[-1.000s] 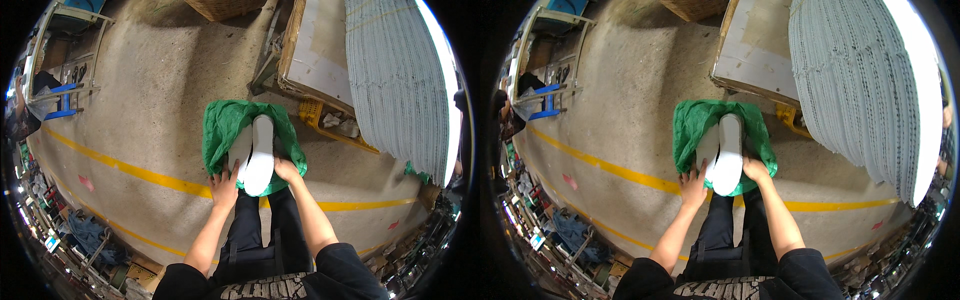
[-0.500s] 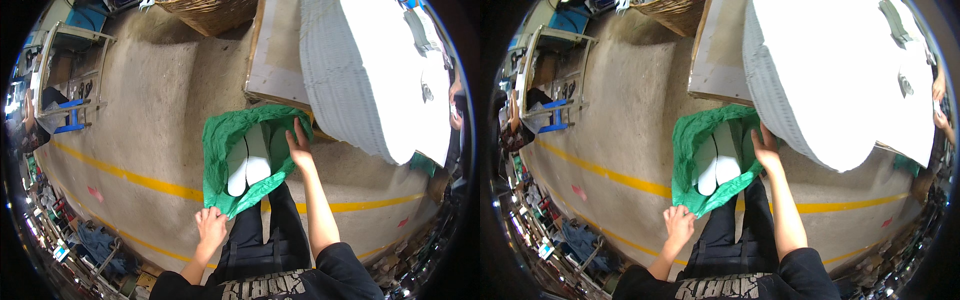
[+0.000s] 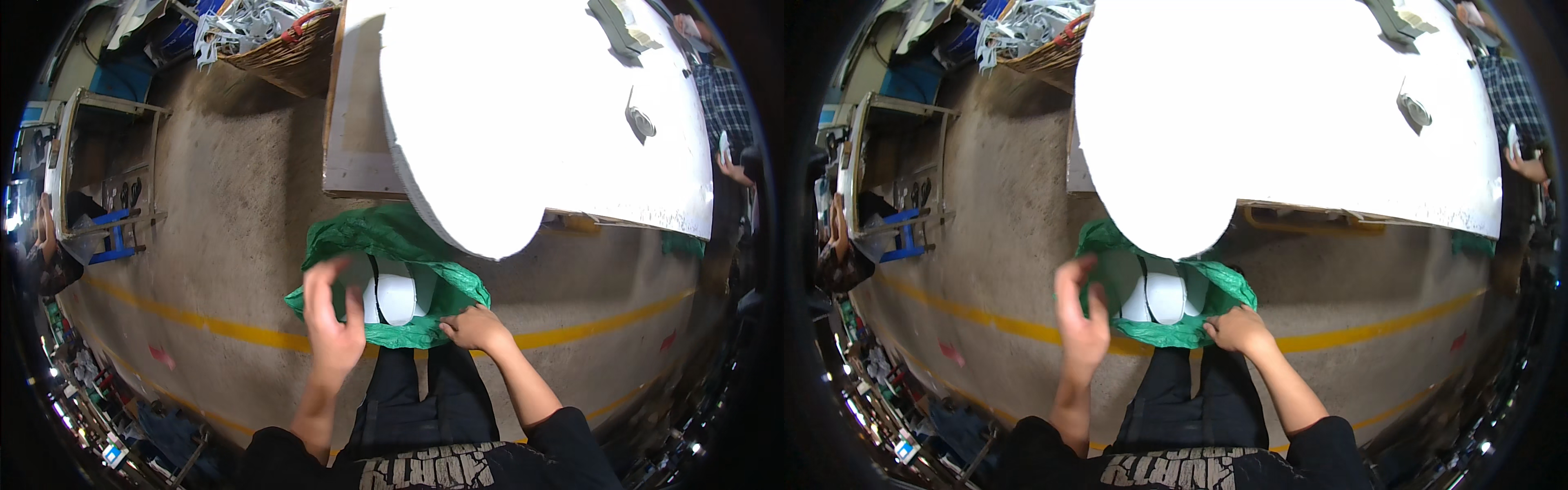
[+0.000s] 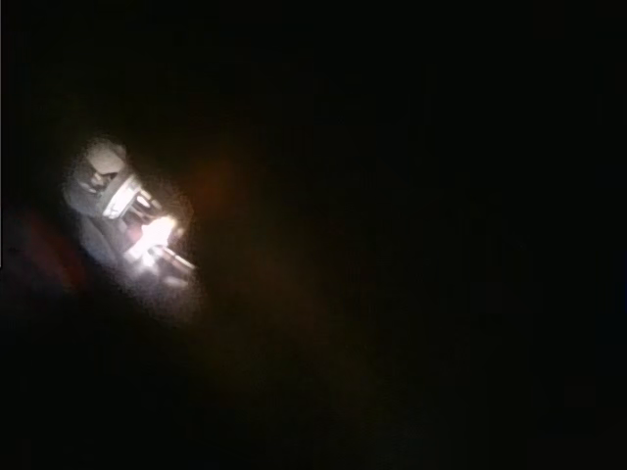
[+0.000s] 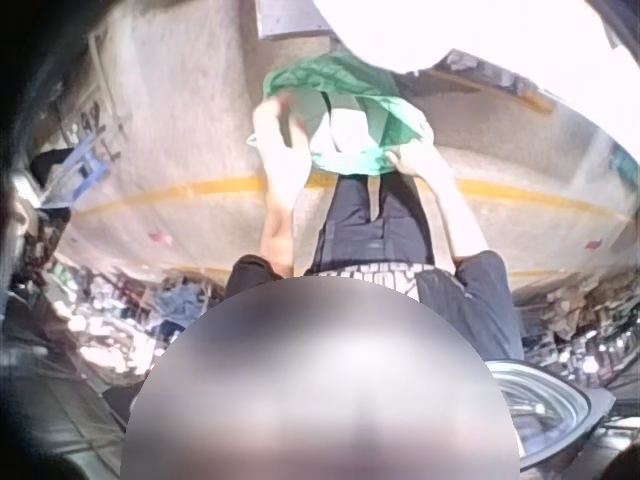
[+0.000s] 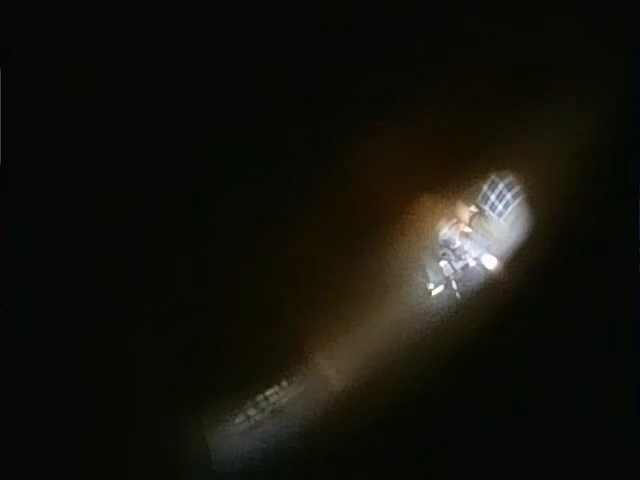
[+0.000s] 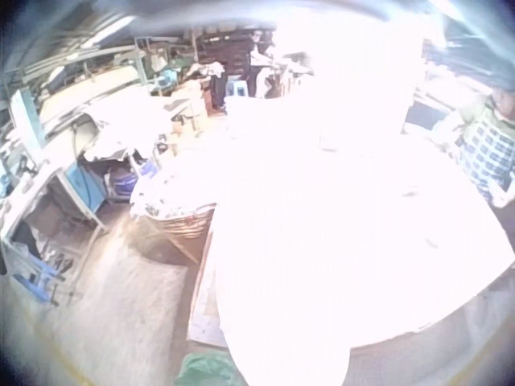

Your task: The person repeatedly picks up stacks of white shoe insoles from a table and places them into a green plastic bag. The person also writes on a paper document with a pencil and places the document into the bag. The person then places the bag on the floor.

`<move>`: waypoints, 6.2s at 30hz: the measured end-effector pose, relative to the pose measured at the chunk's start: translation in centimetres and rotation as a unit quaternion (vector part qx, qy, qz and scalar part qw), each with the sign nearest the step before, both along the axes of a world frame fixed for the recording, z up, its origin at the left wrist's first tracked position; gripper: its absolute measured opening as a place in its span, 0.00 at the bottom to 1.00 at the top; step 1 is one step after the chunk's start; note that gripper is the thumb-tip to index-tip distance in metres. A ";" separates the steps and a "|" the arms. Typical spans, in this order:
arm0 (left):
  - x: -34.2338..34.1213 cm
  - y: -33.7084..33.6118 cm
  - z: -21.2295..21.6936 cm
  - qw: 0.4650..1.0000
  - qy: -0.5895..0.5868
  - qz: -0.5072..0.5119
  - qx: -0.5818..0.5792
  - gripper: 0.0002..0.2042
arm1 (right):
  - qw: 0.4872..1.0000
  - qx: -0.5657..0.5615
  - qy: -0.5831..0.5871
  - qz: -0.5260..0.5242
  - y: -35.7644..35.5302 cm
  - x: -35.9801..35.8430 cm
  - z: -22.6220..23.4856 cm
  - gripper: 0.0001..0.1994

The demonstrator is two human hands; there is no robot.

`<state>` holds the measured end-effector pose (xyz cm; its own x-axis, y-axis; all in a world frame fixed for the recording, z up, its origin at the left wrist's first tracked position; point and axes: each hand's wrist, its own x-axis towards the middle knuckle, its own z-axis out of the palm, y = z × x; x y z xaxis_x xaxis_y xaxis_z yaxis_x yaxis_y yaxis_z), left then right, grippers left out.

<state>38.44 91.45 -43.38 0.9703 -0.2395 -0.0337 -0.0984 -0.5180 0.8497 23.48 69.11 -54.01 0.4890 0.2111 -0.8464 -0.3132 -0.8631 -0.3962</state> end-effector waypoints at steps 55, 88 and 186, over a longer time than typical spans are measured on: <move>13.7 -2.6 -11.3 0.803 0.516 -0.260 0.146 0.40 | 0.942 -0.086 -0.228 0.231 -1.9 -8.5 -1.1 0.12; 4.1 -11.2 -16.0 0.816 0.052 -0.447 0.362 0.32 | 0.776 0.100 -0.286 -0.553 -4.7 -1.1 -7.3 0.12; -12.0 53.5 -3.6 0.695 0.594 0.404 0.003 0.25 | 0.960 0.171 0.091 -0.203 25.5 2.4 -0.4 0.42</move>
